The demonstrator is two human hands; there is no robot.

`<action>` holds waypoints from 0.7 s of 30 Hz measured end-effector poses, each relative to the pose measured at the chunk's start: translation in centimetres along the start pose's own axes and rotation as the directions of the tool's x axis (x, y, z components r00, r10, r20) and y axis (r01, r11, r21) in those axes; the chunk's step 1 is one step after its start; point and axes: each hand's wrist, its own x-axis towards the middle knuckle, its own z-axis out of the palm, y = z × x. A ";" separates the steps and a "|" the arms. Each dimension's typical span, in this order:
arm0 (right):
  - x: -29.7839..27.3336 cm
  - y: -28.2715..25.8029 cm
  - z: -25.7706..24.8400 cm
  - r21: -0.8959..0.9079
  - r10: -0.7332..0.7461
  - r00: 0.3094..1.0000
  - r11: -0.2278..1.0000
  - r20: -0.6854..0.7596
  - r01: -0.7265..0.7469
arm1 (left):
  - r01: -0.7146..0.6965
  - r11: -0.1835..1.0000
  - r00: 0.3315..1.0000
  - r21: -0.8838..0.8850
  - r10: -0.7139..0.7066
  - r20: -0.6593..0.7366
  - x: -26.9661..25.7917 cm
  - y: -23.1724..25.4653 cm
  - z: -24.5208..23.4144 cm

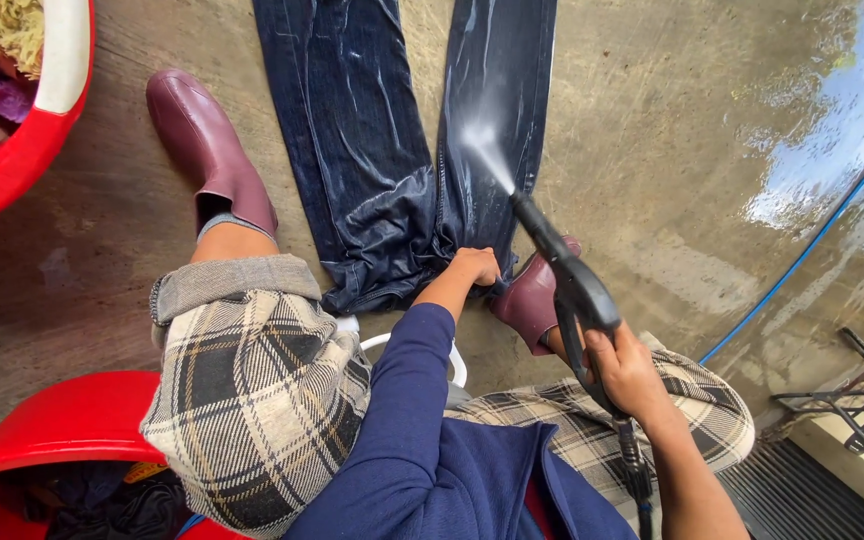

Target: A person uses a pressure washer to clean a pair of jeans laid out on a concrete floor.

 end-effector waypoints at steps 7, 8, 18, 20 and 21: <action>-1.2 -4.4 -1.1 -0.132 -0.018 0.998 0.991 0.066 0.026 | 0.000 1.000 1.000 -0.021 0.000 -0.013 0.6 -0.3 0.6; -1.5 -4.5 -0.9 -0.118 0.015 0.997 0.993 0.081 -0.006 | -0.003 1.000 1.000 -0.007 0.003 -0.026 1.3 -0.5 0.9; -0.5 -3.3 1.0 -0.132 0.022 0.988 0.991 0.152 -0.002 | -0.026 0.999 0.998 -0.018 0.025 -0.057 1.4 -0.6 0.7; -0.5 -5.4 0.6 -0.122 -0.024 0.993 0.992 0.117 0.038 | -0.005 1.000 0.999 -0.028 0.004 -0.039 0.2 -0.2 0.0; -0.5 -6.4 0.3 -0.115 -0.064 0.995 0.991 0.080 0.073 | 0.013 0.999 1.000 -0.038 -0.013 -0.019 -0.3 0.0 -0.4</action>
